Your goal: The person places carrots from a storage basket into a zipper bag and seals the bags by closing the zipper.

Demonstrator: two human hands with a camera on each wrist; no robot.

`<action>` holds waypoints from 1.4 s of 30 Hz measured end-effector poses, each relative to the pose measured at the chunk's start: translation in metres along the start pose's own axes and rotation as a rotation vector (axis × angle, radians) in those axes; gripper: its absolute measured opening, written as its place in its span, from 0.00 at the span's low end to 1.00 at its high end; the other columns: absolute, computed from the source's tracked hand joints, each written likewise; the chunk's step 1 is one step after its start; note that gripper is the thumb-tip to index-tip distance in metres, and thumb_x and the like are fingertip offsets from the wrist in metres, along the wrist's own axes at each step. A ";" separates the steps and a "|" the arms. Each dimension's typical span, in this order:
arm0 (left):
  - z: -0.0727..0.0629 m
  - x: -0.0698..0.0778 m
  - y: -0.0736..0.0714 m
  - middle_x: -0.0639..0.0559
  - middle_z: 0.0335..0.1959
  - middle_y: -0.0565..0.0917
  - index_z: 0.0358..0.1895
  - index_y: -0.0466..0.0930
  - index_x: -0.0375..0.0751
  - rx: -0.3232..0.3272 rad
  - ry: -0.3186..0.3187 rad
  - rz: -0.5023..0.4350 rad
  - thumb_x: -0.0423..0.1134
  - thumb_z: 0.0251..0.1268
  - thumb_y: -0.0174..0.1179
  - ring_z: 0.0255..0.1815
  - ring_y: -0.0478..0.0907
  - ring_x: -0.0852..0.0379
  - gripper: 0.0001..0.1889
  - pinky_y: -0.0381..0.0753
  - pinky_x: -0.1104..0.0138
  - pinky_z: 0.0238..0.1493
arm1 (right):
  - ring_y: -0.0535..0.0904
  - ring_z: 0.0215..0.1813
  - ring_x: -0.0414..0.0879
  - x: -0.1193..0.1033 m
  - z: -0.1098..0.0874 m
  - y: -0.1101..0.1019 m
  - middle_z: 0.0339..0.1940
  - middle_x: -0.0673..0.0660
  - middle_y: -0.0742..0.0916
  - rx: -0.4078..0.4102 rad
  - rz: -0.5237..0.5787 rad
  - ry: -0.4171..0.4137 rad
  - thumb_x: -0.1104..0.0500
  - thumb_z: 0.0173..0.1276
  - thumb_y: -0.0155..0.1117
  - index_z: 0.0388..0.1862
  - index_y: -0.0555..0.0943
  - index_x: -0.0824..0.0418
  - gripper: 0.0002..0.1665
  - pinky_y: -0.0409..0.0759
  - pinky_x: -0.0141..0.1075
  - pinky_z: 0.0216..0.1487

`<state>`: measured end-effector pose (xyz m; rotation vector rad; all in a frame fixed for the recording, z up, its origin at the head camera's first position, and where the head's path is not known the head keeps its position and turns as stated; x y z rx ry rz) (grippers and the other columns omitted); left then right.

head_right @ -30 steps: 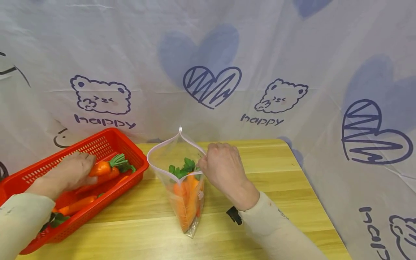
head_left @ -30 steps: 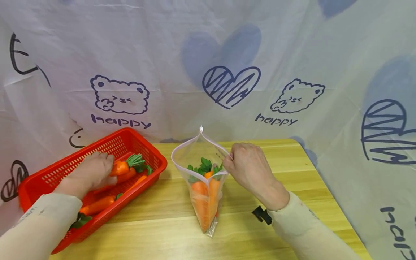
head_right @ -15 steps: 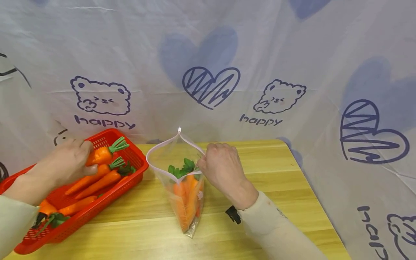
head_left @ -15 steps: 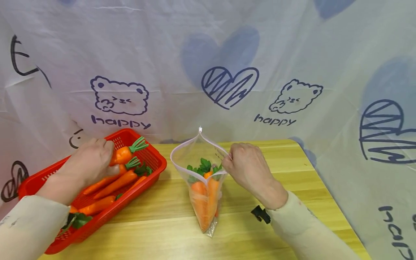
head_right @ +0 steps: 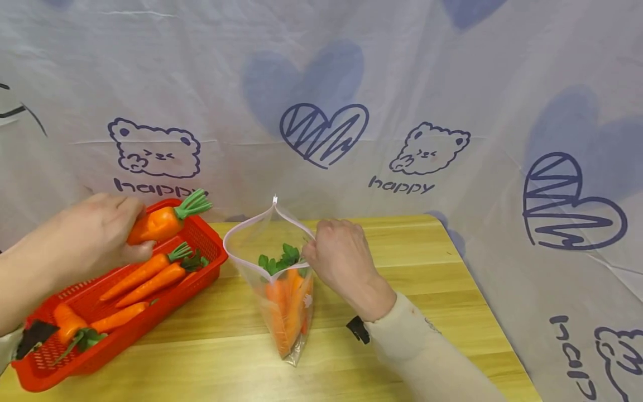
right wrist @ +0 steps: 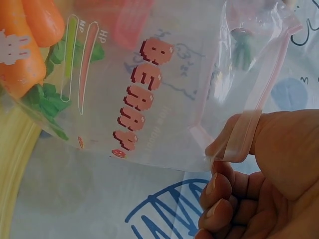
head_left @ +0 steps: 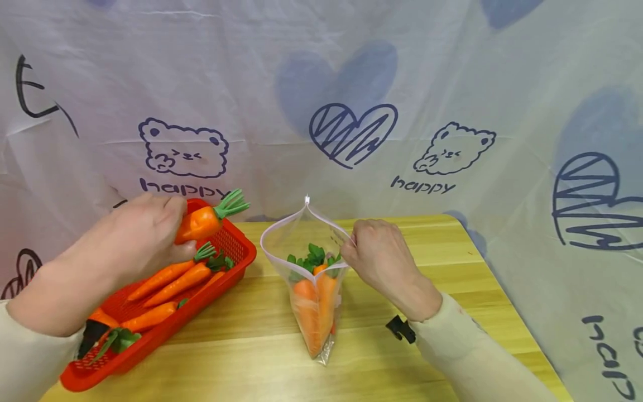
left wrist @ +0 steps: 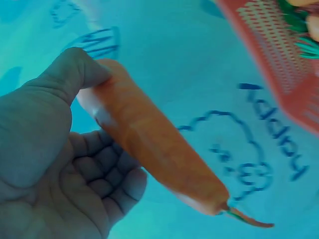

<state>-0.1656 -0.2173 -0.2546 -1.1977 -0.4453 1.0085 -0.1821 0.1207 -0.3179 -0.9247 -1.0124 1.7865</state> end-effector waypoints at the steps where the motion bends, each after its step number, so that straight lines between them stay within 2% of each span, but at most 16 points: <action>1: 0.003 0.003 -0.006 0.51 0.18 0.65 0.27 0.65 0.38 -0.016 -0.003 -0.002 0.48 0.46 0.70 0.21 0.65 0.50 0.23 0.69 0.57 0.25 | 0.67 0.19 0.45 -0.001 0.000 0.000 0.13 0.49 0.72 0.002 -0.002 -0.004 0.62 0.53 0.57 0.14 0.69 0.54 0.12 0.66 0.35 0.24; 5: 0.019 0.017 -0.027 0.51 0.20 0.68 0.28 0.67 0.39 -0.146 -0.048 -0.045 0.48 0.48 0.66 0.21 0.66 0.52 0.19 0.69 0.59 0.26 | 0.67 0.19 0.45 -0.003 0.001 -0.001 0.13 0.49 0.72 0.004 -0.005 -0.011 0.62 0.53 0.58 0.13 0.69 0.53 0.12 0.66 0.35 0.25; 10: 0.040 0.036 -0.040 0.53 0.21 0.69 0.28 0.69 0.43 -0.314 -0.063 -0.116 0.47 0.49 0.65 0.21 0.66 0.55 0.15 0.66 0.62 0.27 | 0.68 0.20 0.45 -0.005 0.002 -0.001 0.13 0.49 0.73 -0.010 -0.006 0.002 0.61 0.54 0.58 0.14 0.69 0.53 0.12 0.67 0.36 0.26; 14: 0.057 0.051 -0.041 0.54 0.21 0.69 0.27 0.70 0.44 -0.429 -0.045 -0.154 0.48 0.49 0.64 0.21 0.66 0.55 0.15 0.65 0.63 0.26 | 0.68 0.20 0.46 -0.008 0.002 -0.001 0.14 0.48 0.74 -0.016 -0.008 -0.003 0.60 0.54 0.59 0.14 0.70 0.53 0.12 0.68 0.36 0.27; 17: 0.067 0.061 -0.038 0.54 0.20 0.68 0.25 0.71 0.45 -0.525 -0.035 -0.171 0.48 0.50 0.64 0.20 0.68 0.55 0.14 0.65 0.64 0.24 | 0.68 0.20 0.45 -0.009 0.002 -0.002 0.13 0.48 0.73 -0.009 -0.016 -0.019 0.61 0.54 0.58 0.14 0.70 0.53 0.12 0.68 0.36 0.27; 19: 0.073 0.066 -0.035 0.54 0.19 0.67 0.22 0.70 0.46 -0.567 -0.016 -0.164 0.47 0.50 0.64 0.19 0.67 0.56 0.13 0.65 0.65 0.22 | 0.67 0.19 0.45 -0.011 0.002 -0.002 0.13 0.48 0.73 0.002 -0.028 -0.035 0.61 0.53 0.58 0.13 0.69 0.53 0.12 0.68 0.37 0.27; 25: 0.091 0.080 -0.019 0.54 0.19 0.66 0.19 0.70 0.47 -0.662 0.008 -0.144 0.48 0.51 0.64 0.20 0.67 0.55 0.15 0.65 0.66 0.23 | 0.67 0.19 0.46 -0.015 0.000 -0.002 0.13 0.49 0.72 0.020 -0.057 -0.058 0.59 0.55 0.60 0.13 0.68 0.53 0.14 0.70 0.38 0.28; 28: 0.098 0.086 -0.008 0.53 0.21 0.70 0.22 0.73 0.47 -0.709 0.000 -0.146 0.50 0.52 0.64 0.22 0.69 0.54 0.14 0.68 0.65 0.25 | 0.67 0.20 0.46 -0.018 -0.001 -0.003 0.13 0.48 0.72 0.012 -0.056 -0.061 0.58 0.55 0.61 0.13 0.68 0.53 0.15 0.71 0.39 0.29; 31: 0.103 0.091 0.002 0.52 0.25 0.74 0.26 0.76 0.46 -0.706 -0.008 -0.124 0.52 0.53 0.63 0.26 0.72 0.53 0.13 0.71 0.64 0.29 | 0.67 0.21 0.46 -0.022 -0.002 -0.004 0.13 0.49 0.72 0.011 -0.049 -0.070 0.59 0.55 0.60 0.14 0.68 0.53 0.14 0.71 0.39 0.31; 37: 0.111 0.100 0.018 0.50 0.30 0.77 0.33 0.79 0.44 -0.709 -0.104 -0.106 0.54 0.53 0.63 0.32 0.74 0.51 0.16 0.73 0.62 0.34 | 0.66 0.21 0.46 -0.028 -0.006 -0.004 0.13 0.48 0.71 0.036 -0.020 -0.108 0.60 0.54 0.60 0.14 0.69 0.53 0.13 0.71 0.39 0.31; 42: 0.112 0.109 0.025 0.51 0.28 0.77 0.26 0.78 0.46 -0.731 -0.162 -0.121 0.52 0.55 0.63 0.32 0.75 0.51 0.13 0.76 0.61 0.35 | 0.67 0.22 0.44 -0.031 -0.009 -0.004 0.14 0.47 0.72 0.046 0.001 -0.138 0.60 0.53 0.62 0.16 0.71 0.53 0.11 0.71 0.38 0.30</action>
Point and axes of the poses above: each hand's wrist, its own z-axis towards the middle knuckle, its own y-axis out of the palm, x = y × z, the point moved 2 cm from there along z, towards the middle knuckle
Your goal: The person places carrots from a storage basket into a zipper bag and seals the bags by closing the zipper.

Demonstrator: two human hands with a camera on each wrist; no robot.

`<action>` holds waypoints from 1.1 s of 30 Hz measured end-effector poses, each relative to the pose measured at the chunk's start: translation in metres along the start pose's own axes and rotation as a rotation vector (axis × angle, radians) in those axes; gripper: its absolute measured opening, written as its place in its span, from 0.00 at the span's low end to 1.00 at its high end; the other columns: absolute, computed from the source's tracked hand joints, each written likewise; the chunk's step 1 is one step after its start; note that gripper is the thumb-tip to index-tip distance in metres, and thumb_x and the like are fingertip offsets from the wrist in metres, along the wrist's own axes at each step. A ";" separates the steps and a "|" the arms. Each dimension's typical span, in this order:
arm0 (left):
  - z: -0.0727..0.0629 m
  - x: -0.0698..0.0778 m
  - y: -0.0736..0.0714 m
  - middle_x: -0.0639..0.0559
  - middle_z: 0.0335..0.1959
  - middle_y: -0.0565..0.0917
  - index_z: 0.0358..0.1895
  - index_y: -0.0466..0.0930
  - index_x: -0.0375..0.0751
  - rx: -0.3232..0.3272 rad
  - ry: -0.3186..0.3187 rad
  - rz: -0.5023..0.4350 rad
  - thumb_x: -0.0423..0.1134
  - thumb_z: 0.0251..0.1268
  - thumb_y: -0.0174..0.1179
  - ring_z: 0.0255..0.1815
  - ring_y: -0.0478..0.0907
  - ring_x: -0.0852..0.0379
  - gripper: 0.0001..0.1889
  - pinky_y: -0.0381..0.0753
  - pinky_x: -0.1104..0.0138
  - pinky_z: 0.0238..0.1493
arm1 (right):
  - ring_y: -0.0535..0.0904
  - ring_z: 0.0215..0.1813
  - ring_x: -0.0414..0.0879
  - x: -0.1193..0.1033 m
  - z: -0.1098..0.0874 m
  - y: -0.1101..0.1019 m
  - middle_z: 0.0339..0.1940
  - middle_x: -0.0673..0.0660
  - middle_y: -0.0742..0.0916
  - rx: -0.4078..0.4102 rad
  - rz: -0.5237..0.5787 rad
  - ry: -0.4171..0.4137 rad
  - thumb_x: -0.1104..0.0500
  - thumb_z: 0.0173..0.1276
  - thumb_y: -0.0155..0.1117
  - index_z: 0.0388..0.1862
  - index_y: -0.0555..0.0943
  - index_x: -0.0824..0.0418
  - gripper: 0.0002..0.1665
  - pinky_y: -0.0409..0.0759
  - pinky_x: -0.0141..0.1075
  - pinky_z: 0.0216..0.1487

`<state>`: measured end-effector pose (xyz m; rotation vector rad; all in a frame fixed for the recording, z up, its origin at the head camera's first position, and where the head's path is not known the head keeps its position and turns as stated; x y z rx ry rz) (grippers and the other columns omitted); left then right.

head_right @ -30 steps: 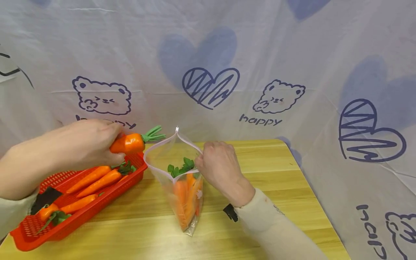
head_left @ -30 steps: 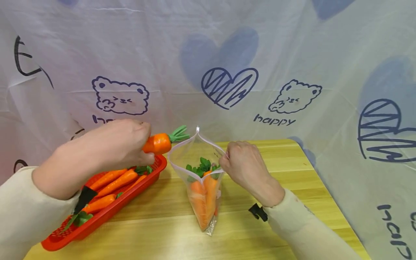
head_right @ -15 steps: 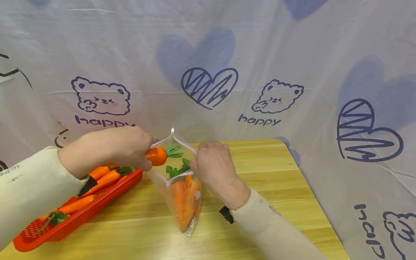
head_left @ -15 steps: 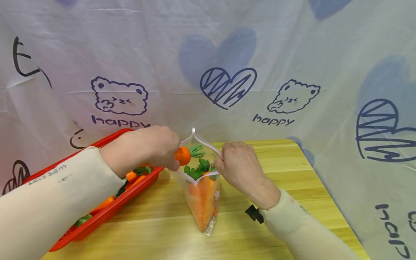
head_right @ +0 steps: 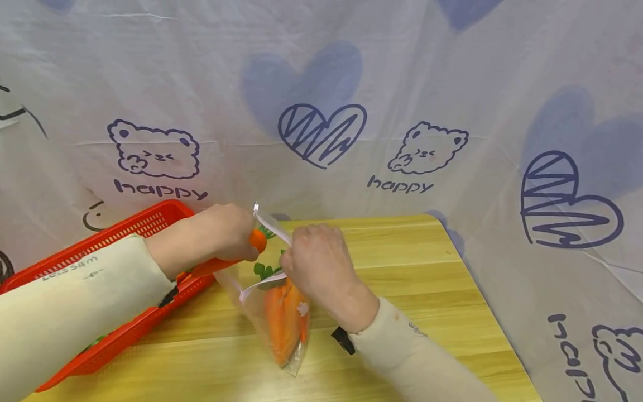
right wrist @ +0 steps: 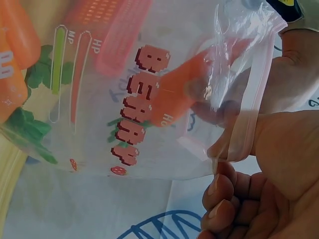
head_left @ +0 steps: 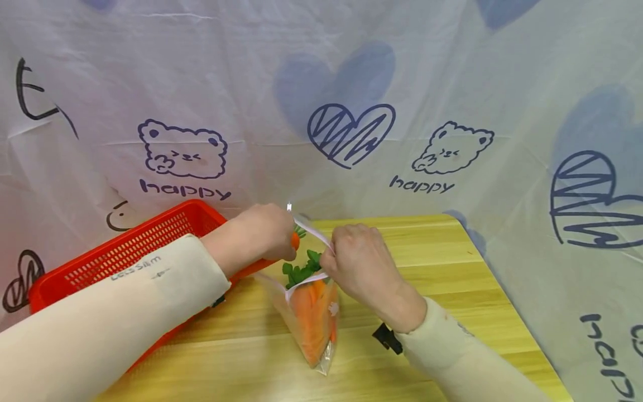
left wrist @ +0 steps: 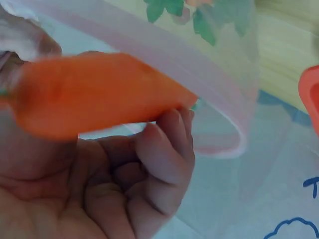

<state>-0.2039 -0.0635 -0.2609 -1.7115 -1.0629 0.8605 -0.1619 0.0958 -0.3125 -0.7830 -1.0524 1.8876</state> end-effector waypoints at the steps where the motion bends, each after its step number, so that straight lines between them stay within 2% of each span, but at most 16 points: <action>1: 0.001 0.002 0.001 0.51 0.28 0.77 0.24 0.77 0.46 -0.001 -0.001 0.004 0.52 0.55 0.63 0.32 0.75 0.52 0.14 0.77 0.61 0.36 | 0.67 0.22 0.44 -0.001 0.000 0.000 0.14 0.47 0.72 -0.003 0.008 0.002 0.60 0.53 0.62 0.16 0.71 0.53 0.11 0.71 0.38 0.30; 4: 0.004 0.008 0.005 0.52 0.25 0.78 0.19 0.76 0.47 -0.013 -0.005 0.004 0.54 0.58 0.61 0.30 0.77 0.53 0.17 0.79 0.62 0.34 | 0.67 0.22 0.43 -0.003 0.000 0.000 0.15 0.46 0.72 -0.016 0.037 0.010 0.60 0.52 0.62 0.16 0.72 0.53 0.10 0.70 0.36 0.30; 6: 0.007 0.010 0.008 0.53 0.22 0.78 0.17 0.75 0.47 -0.025 -0.002 -0.019 0.54 0.60 0.60 0.26 0.78 0.55 0.19 0.79 0.64 0.30 | 0.67 0.22 0.42 -0.005 0.000 0.000 0.15 0.46 0.72 -0.024 0.059 0.013 0.60 0.52 0.62 0.16 0.72 0.53 0.10 0.70 0.36 0.30; 10: 0.013 0.011 0.018 0.54 0.16 0.77 0.16 0.76 0.46 -0.044 -0.002 -0.120 0.51 0.62 0.58 0.14 0.75 0.58 0.19 0.75 0.68 0.20 | 0.68 0.22 0.42 -0.007 0.000 0.001 0.15 0.46 0.73 -0.040 0.088 0.021 0.60 0.53 0.62 0.16 0.72 0.53 0.10 0.70 0.34 0.30; 13: 0.016 0.009 0.028 0.55 0.11 0.75 0.14 0.76 0.45 -0.047 -0.013 -0.194 0.50 0.63 0.58 0.11 0.73 0.60 0.20 0.73 0.70 0.16 | 0.68 0.22 0.42 -0.008 -0.001 0.002 0.15 0.46 0.73 -0.057 0.103 0.034 0.59 0.53 0.61 0.17 0.73 0.52 0.10 0.70 0.34 0.31; 16: 0.020 0.009 0.039 0.57 0.06 0.72 0.11 0.75 0.45 -0.030 -0.018 -0.226 0.50 0.65 0.57 0.09 0.71 0.61 0.24 0.69 0.71 0.14 | 0.68 0.22 0.42 -0.009 -0.002 0.003 0.15 0.46 0.73 -0.056 0.115 0.033 0.60 0.53 0.61 0.16 0.72 0.52 0.10 0.70 0.34 0.30; 20: 0.024 0.012 0.054 0.58 0.04 0.69 0.08 0.73 0.47 -0.021 -0.028 -0.251 0.49 0.67 0.54 0.07 0.68 0.62 0.26 0.66 0.72 0.13 | 0.68 0.22 0.41 -0.012 -0.003 0.005 0.15 0.45 0.73 -0.050 0.124 0.015 0.60 0.52 0.62 0.16 0.72 0.52 0.10 0.69 0.33 0.28; 21: 0.025 0.014 0.057 0.58 0.05 0.68 0.09 0.72 0.47 -0.005 -0.020 -0.285 0.46 0.67 0.55 0.07 0.68 0.62 0.25 0.66 0.72 0.12 | 0.68 0.22 0.41 -0.013 -0.003 0.006 0.15 0.45 0.73 -0.049 0.125 0.010 0.59 0.52 0.62 0.15 0.72 0.52 0.10 0.68 0.33 0.28; 26: 0.026 0.020 0.070 0.56 0.09 0.73 0.12 0.73 0.46 0.045 0.002 -0.316 0.37 0.60 0.56 0.14 0.72 0.59 0.17 0.69 0.69 0.16 | 0.69 0.22 0.41 -0.015 -0.001 0.007 0.16 0.46 0.74 -0.048 0.126 0.012 0.59 0.52 0.62 0.15 0.72 0.52 0.10 0.69 0.35 0.28; 29: 0.025 0.022 0.072 0.55 0.11 0.77 0.13 0.75 0.45 0.053 0.007 -0.291 0.42 0.63 0.56 0.17 0.75 0.57 0.19 0.70 0.67 0.19 | 0.69 0.23 0.42 -0.011 0.000 0.007 0.16 0.46 0.74 -0.073 0.132 0.053 0.60 0.52 0.62 0.16 0.72 0.52 0.10 0.69 0.35 0.28; 33: 0.022 0.022 0.068 0.55 0.11 0.73 0.12 0.73 0.45 0.056 0.009 -0.280 0.44 0.64 0.57 0.16 0.71 0.57 0.20 0.68 0.67 0.17 | 0.69 0.22 0.42 -0.004 0.001 0.006 0.16 0.46 0.74 -0.109 0.131 0.100 0.60 0.53 0.62 0.17 0.72 0.52 0.10 0.69 0.35 0.27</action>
Point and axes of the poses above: each hand's wrist, its own z-axis towards the middle knuckle, its own y-axis out of the palm, x = y × z, the point moved 2 cm from there along z, towards the middle knuckle
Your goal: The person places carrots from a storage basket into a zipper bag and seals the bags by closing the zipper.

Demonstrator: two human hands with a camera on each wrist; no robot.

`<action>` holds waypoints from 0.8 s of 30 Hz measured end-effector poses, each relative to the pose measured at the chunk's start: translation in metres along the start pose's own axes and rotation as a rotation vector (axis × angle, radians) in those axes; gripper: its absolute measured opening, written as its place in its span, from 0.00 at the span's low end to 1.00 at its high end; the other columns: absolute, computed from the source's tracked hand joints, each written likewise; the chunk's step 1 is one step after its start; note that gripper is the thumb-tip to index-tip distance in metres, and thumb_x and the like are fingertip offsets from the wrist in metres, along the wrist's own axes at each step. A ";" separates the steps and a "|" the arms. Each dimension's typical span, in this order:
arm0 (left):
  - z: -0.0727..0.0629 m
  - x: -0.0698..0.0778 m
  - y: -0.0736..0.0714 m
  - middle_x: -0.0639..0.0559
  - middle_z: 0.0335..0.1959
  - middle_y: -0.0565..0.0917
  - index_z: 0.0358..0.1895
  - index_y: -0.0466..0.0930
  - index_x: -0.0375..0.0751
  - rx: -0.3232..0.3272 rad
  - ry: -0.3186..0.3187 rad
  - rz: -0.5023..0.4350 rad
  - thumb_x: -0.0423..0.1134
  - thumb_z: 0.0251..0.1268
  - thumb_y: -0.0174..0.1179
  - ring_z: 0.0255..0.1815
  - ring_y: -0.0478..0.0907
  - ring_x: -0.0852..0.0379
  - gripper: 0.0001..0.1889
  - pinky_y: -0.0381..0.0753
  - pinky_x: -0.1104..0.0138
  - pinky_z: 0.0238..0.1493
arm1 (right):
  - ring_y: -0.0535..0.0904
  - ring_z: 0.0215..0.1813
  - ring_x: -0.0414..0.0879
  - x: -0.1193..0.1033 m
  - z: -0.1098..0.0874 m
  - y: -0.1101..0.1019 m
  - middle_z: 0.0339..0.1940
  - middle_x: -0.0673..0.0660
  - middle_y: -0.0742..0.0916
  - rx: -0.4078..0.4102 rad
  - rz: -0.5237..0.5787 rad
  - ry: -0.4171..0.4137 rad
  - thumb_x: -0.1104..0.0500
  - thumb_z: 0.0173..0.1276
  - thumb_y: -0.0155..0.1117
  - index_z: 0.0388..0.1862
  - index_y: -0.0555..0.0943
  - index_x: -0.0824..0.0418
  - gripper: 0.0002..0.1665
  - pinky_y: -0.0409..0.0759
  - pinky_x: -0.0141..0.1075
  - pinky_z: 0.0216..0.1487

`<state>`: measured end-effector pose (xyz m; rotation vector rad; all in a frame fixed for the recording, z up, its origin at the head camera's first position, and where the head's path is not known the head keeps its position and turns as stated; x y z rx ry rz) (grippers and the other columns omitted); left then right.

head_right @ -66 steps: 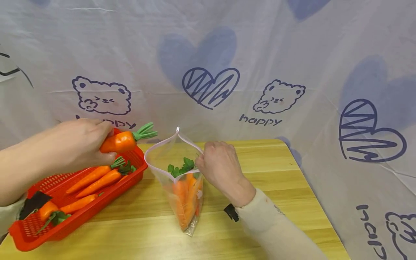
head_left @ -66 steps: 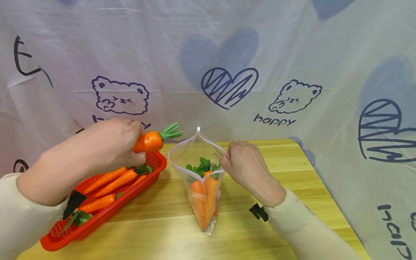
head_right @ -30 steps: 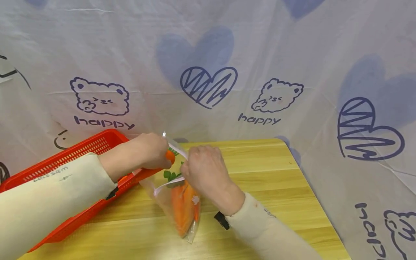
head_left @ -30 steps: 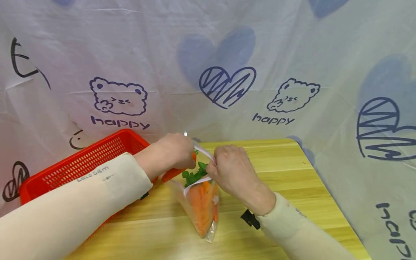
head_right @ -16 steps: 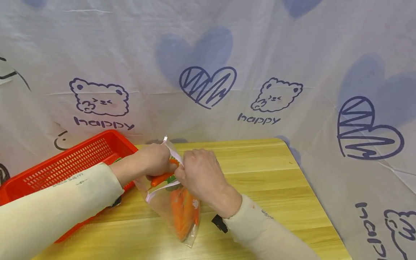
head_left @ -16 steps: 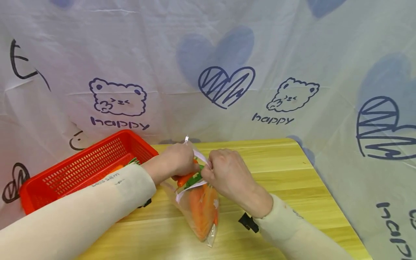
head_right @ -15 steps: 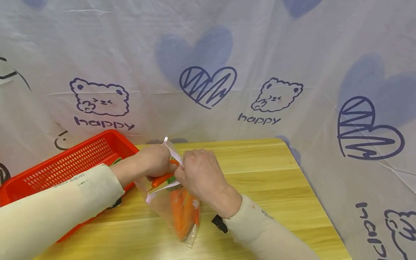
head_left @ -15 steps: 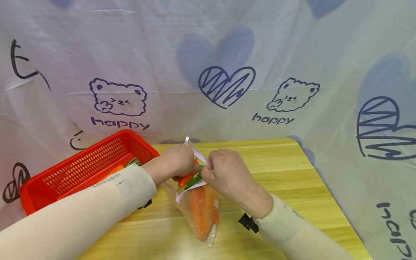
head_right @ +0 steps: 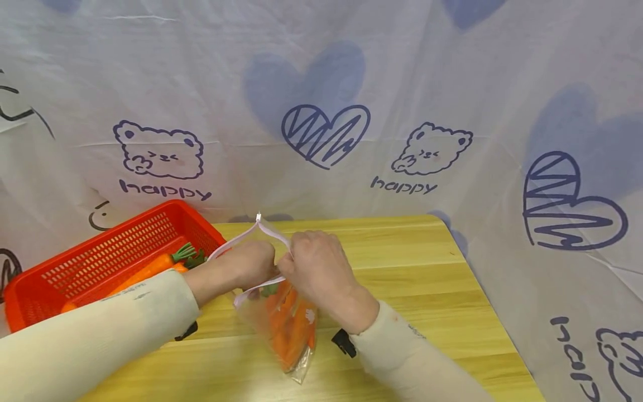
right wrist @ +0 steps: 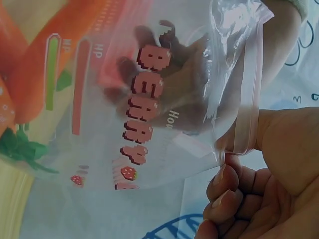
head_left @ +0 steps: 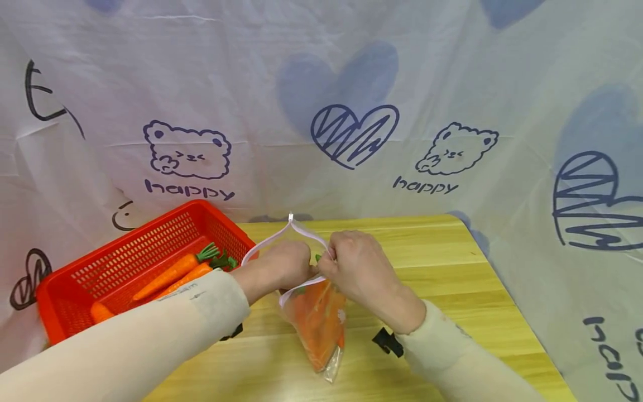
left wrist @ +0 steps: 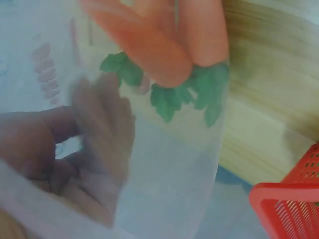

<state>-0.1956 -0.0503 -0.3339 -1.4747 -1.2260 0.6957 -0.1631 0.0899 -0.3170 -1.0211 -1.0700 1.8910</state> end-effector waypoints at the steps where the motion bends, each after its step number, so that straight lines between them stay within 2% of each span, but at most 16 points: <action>1: -0.002 0.000 -0.002 0.56 0.11 0.72 0.12 0.71 0.46 0.005 -0.001 0.008 0.43 0.63 0.57 0.15 0.69 0.58 0.19 0.67 0.68 0.16 | 0.69 0.22 0.43 0.002 0.000 0.000 0.16 0.47 0.74 -0.003 -0.003 0.006 0.60 0.54 0.61 0.17 0.72 0.52 0.10 0.69 0.35 0.27; 3: -0.007 0.000 -0.008 0.56 0.12 0.69 0.13 0.70 0.47 0.039 0.000 0.014 0.40 0.60 0.58 0.15 0.67 0.58 0.17 0.65 0.67 0.16 | 0.69 0.22 0.43 0.008 -0.001 0.000 0.17 0.47 0.74 -0.010 -0.013 0.023 0.59 0.54 0.61 0.17 0.72 0.52 0.10 0.68 0.35 0.27; 5: -0.015 -0.001 -0.017 0.55 0.13 0.70 0.15 0.71 0.47 0.121 0.013 0.037 0.38 0.58 0.57 0.16 0.67 0.56 0.14 0.65 0.64 0.16 | 0.69 0.22 0.43 0.014 -0.002 -0.001 0.17 0.48 0.74 -0.020 -0.023 0.047 0.58 0.55 0.61 0.17 0.71 0.53 0.10 0.68 0.35 0.26; 8: -0.029 -0.008 -0.034 0.53 0.19 0.74 0.24 0.73 0.46 0.272 0.005 0.060 0.42 0.57 0.58 0.21 0.72 0.53 0.08 0.70 0.60 0.18 | 0.69 0.22 0.44 0.024 -0.004 -0.004 0.16 0.48 0.74 -0.031 -0.041 0.076 0.58 0.55 0.62 0.17 0.71 0.53 0.11 0.67 0.35 0.26; 10: -0.037 -0.018 -0.043 0.50 0.24 0.76 0.31 0.73 0.43 0.316 -0.030 0.070 0.48 0.58 0.59 0.25 0.75 0.50 0.12 0.72 0.57 0.21 | 0.69 0.22 0.44 0.029 -0.005 -0.007 0.17 0.48 0.75 -0.030 -0.044 0.086 0.58 0.55 0.62 0.18 0.72 0.53 0.10 0.68 0.35 0.26; 11: -0.041 -0.023 -0.046 0.48 0.26 0.76 0.35 0.72 0.42 0.300 -0.055 0.065 0.50 0.57 0.59 0.27 0.75 0.48 0.15 0.73 0.56 0.22 | 0.69 0.22 0.45 0.031 -0.005 -0.008 0.17 0.48 0.75 -0.025 -0.045 0.084 0.58 0.55 0.62 0.18 0.72 0.53 0.10 0.69 0.36 0.27; 13: -0.044 -0.034 -0.050 0.48 0.26 0.74 0.34 0.71 0.40 0.214 -0.087 0.060 0.52 0.58 0.59 0.27 0.74 0.48 0.17 0.73 0.56 0.24 | 0.70 0.23 0.45 0.033 -0.004 -0.011 0.17 0.48 0.75 -0.013 -0.041 0.079 0.58 0.56 0.62 0.18 0.73 0.53 0.10 0.70 0.37 0.29; 15: -0.045 -0.042 -0.050 0.49 0.23 0.72 0.29 0.72 0.41 0.111 -0.068 0.044 0.50 0.58 0.57 0.26 0.72 0.50 0.15 0.71 0.58 0.25 | 0.70 0.23 0.45 0.034 -0.004 -0.013 0.17 0.48 0.76 -0.004 -0.031 0.075 0.58 0.56 0.61 0.18 0.73 0.53 0.09 0.71 0.37 0.29; 17: -0.043 -0.046 -0.050 0.51 0.21 0.72 0.24 0.74 0.43 0.055 -0.042 -0.013 0.47 0.59 0.56 0.23 0.71 0.52 0.12 0.70 0.62 0.26 | 0.70 0.23 0.45 0.035 -0.003 -0.015 0.17 0.48 0.76 -0.001 -0.030 0.069 0.59 0.55 0.61 0.18 0.73 0.53 0.09 0.70 0.37 0.29; 19: -0.041 -0.045 -0.052 0.54 0.18 0.72 0.20 0.75 0.46 0.064 -0.020 -0.092 0.44 0.59 0.56 0.21 0.70 0.55 0.12 0.68 0.64 0.24 | 0.70 0.22 0.45 0.034 -0.002 -0.016 0.17 0.48 0.75 0.003 -0.039 0.051 0.60 0.54 0.60 0.17 0.73 0.53 0.09 0.69 0.36 0.28; 21: -0.040 -0.042 -0.054 0.56 0.15 0.70 0.19 0.74 0.48 0.113 -0.021 -0.187 0.44 0.60 0.55 0.19 0.69 0.56 0.12 0.65 0.66 0.22 | 0.69 0.22 0.44 0.033 0.000 -0.018 0.16 0.48 0.74 0.012 -0.053 0.038 0.61 0.53 0.59 0.17 0.72 0.54 0.09 0.68 0.35 0.27; 24: -0.040 -0.035 -0.060 0.57 0.13 0.65 0.16 0.68 0.50 0.168 -0.026 -0.255 0.43 0.60 0.53 0.16 0.65 0.58 0.15 0.61 0.68 0.19 | 0.69 0.22 0.45 0.032 0.002 -0.024 0.16 0.49 0.74 0.024 -0.066 0.031 0.63 0.52 0.57 0.15 0.70 0.54 0.10 0.67 0.35 0.27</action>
Point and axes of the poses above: each hand's wrist, its own z-axis towards the middle knuckle, its own y-axis out of the palm, x = y × z, the point moved 2 cm from there along z, towards the middle knuckle
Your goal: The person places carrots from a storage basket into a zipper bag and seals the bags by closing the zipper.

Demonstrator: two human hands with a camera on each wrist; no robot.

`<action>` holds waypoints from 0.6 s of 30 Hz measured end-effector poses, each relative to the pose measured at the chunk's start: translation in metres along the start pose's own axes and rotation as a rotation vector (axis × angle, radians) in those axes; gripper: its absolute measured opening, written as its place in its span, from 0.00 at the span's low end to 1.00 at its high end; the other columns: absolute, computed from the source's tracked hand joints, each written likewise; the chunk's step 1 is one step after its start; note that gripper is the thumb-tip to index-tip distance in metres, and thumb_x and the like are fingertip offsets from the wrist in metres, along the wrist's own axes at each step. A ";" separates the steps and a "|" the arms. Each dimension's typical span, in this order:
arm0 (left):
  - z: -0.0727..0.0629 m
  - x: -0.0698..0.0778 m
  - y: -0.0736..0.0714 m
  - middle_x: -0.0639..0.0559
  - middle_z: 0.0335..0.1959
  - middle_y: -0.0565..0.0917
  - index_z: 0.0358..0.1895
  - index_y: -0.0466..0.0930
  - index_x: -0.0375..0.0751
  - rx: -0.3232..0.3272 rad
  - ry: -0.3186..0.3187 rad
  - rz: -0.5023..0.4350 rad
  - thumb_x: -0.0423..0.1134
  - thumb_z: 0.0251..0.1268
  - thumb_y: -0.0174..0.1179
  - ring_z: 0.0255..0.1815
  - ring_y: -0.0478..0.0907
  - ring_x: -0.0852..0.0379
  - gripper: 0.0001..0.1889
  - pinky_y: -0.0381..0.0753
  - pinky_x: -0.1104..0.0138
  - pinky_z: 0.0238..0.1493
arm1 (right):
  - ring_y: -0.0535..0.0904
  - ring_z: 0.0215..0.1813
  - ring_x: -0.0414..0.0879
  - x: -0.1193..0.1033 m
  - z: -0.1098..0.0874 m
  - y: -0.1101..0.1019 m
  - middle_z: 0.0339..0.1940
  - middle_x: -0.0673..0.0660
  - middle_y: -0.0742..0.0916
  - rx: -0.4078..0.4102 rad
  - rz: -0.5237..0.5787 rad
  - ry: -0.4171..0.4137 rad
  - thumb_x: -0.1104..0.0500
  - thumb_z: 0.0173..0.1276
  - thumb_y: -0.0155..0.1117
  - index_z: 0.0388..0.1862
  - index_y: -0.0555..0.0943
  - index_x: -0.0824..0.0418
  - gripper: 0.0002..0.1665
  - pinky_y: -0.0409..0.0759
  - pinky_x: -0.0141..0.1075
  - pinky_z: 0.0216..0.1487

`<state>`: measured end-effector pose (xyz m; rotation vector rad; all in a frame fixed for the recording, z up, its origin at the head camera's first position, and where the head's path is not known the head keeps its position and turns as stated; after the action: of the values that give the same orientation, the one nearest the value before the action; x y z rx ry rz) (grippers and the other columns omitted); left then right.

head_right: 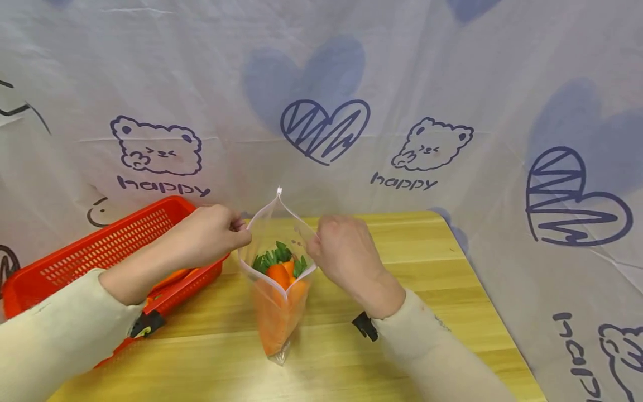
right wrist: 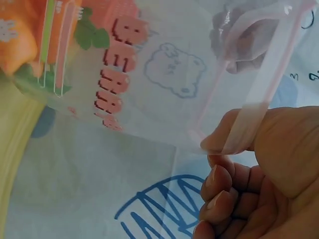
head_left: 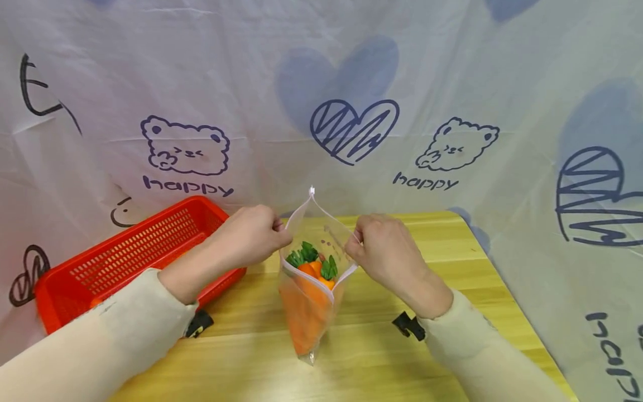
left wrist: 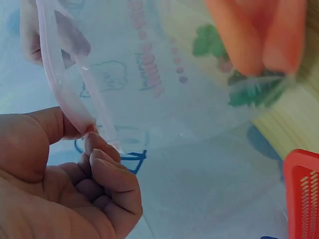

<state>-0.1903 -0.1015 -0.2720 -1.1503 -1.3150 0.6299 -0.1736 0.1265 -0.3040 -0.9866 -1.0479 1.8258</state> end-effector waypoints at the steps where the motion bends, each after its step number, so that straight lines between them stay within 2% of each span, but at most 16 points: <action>1: 0.000 0.001 -0.001 0.57 0.13 0.64 0.15 0.67 0.50 0.008 -0.006 -0.011 0.43 0.61 0.52 0.16 0.64 0.59 0.15 0.60 0.68 0.18 | 0.69 0.22 0.45 0.000 0.001 -0.001 0.16 0.49 0.73 0.001 0.001 0.002 0.63 0.51 0.56 0.15 0.70 0.54 0.10 0.67 0.35 0.27; 5: 0.000 0.000 -0.004 0.58 0.12 0.62 0.15 0.64 0.50 0.010 -0.032 -0.018 0.43 0.61 0.52 0.15 0.61 0.60 0.17 0.57 0.69 0.18 | 0.69 0.22 0.45 0.000 0.005 -0.005 0.16 0.49 0.74 -0.025 -0.009 0.010 0.63 0.52 0.56 0.15 0.70 0.53 0.10 0.68 0.36 0.28; 11: 0.002 -0.019 0.009 0.57 0.12 0.65 0.16 0.68 0.48 -0.032 -0.081 0.015 0.44 0.61 0.54 0.15 0.64 0.59 0.16 0.60 0.69 0.18 | 0.70 0.21 0.45 -0.002 0.009 0.006 0.15 0.49 0.75 -0.119 -0.067 -0.009 0.58 0.60 0.60 0.18 0.74 0.54 0.11 0.69 0.36 0.26; 15: -0.006 -0.024 0.010 0.57 0.13 0.66 0.17 0.71 0.48 -0.066 -0.088 0.070 0.46 0.58 0.55 0.17 0.65 0.57 0.14 0.62 0.67 0.19 | 0.70 0.22 0.45 -0.002 0.007 0.005 0.17 0.49 0.76 -0.086 -0.031 0.022 0.58 0.60 0.59 0.18 0.74 0.55 0.11 0.70 0.36 0.27; 18: -0.011 -0.024 0.009 0.55 0.15 0.69 0.20 0.76 0.46 -0.052 -0.079 0.129 0.45 0.56 0.57 0.19 0.68 0.54 0.11 0.65 0.65 0.21 | 0.71 0.23 0.46 -0.002 0.006 0.001 0.17 0.49 0.75 -0.039 -0.011 0.053 0.59 0.58 0.58 0.17 0.73 0.54 0.11 0.69 0.36 0.28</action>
<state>-0.1829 -0.1226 -0.2881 -1.2715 -1.3381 0.7455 -0.1791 0.1227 -0.3026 -1.0444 -1.0580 1.7669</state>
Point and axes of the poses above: each hand's wrist, its own z-axis towards the middle knuckle, its own y-axis out of the palm, x = y × z, the point moved 2 cm from there along z, towards the middle knuckle
